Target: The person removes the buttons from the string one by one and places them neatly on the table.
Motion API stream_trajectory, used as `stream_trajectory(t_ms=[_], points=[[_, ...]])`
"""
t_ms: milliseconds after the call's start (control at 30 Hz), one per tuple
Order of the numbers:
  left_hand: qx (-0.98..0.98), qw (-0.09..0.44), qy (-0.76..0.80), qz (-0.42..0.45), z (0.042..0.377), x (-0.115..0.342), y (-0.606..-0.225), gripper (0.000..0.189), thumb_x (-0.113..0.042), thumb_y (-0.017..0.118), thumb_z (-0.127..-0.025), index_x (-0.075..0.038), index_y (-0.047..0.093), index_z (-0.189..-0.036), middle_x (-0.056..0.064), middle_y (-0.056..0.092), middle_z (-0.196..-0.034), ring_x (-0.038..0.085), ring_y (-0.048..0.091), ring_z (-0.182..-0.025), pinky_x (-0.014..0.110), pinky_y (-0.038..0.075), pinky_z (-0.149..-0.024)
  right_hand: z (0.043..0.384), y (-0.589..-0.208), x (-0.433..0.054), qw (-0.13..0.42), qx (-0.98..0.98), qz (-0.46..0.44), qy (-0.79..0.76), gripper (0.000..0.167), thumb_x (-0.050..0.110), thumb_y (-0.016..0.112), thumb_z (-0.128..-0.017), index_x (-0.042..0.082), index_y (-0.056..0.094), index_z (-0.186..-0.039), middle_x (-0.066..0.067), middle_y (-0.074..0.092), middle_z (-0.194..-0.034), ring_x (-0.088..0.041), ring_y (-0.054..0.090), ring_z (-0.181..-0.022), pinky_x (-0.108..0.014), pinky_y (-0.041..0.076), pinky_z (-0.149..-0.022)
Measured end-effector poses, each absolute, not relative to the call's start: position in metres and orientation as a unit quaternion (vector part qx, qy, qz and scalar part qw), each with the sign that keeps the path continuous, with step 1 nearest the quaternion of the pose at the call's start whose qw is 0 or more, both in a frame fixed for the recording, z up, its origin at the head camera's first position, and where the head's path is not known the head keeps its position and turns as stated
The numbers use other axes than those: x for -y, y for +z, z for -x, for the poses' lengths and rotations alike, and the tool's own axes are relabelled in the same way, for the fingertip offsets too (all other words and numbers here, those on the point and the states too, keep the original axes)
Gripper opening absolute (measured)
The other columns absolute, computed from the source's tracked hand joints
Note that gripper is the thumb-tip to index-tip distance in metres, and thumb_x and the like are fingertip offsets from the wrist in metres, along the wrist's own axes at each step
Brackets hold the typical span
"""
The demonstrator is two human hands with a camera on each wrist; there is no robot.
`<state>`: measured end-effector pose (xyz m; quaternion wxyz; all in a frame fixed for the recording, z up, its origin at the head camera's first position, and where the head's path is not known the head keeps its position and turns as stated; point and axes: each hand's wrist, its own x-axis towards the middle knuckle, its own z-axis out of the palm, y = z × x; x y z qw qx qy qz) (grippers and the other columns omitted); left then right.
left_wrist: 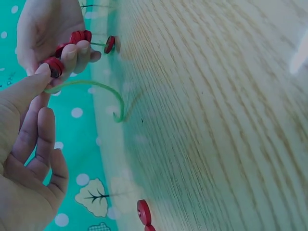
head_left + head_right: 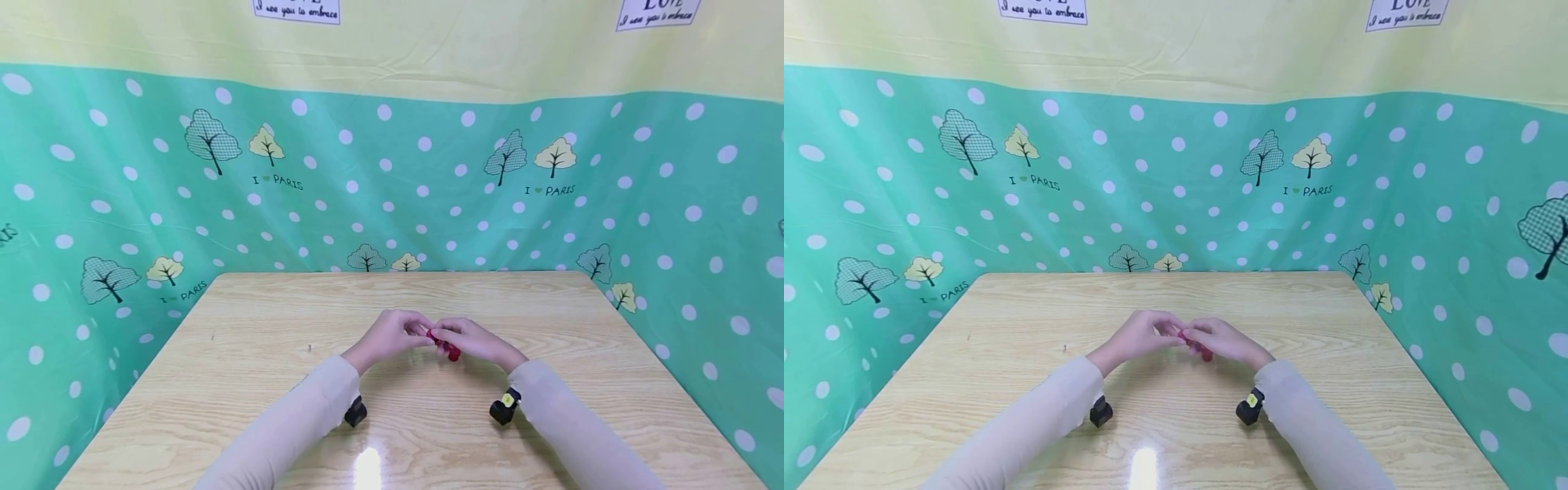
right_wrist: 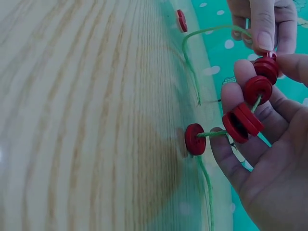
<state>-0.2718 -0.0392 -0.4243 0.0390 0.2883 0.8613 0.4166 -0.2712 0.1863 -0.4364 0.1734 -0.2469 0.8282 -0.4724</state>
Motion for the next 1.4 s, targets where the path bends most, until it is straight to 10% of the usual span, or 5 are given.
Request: stream_trajectory(t_ms=[1400], points=[[-0.873,0.027,0.409,-0.265,0.272,0.056,-0.418,0.024,-0.026,0.081,-0.087,-0.017,0.076,-0.11,-0.012,0.072,-0.087,0.006,0.064,-0.081,0.029,0.053,-0.075,0.273,-0.442,-0.195,0.161,-0.831,0.26,-0.465,0.032,0.033,0.058,-0.103,0.003,0.066,-0.111,-0.018,0.062,-0.084,-0.022,0.056,-0.071,-0.035,0.046,-0.068]])
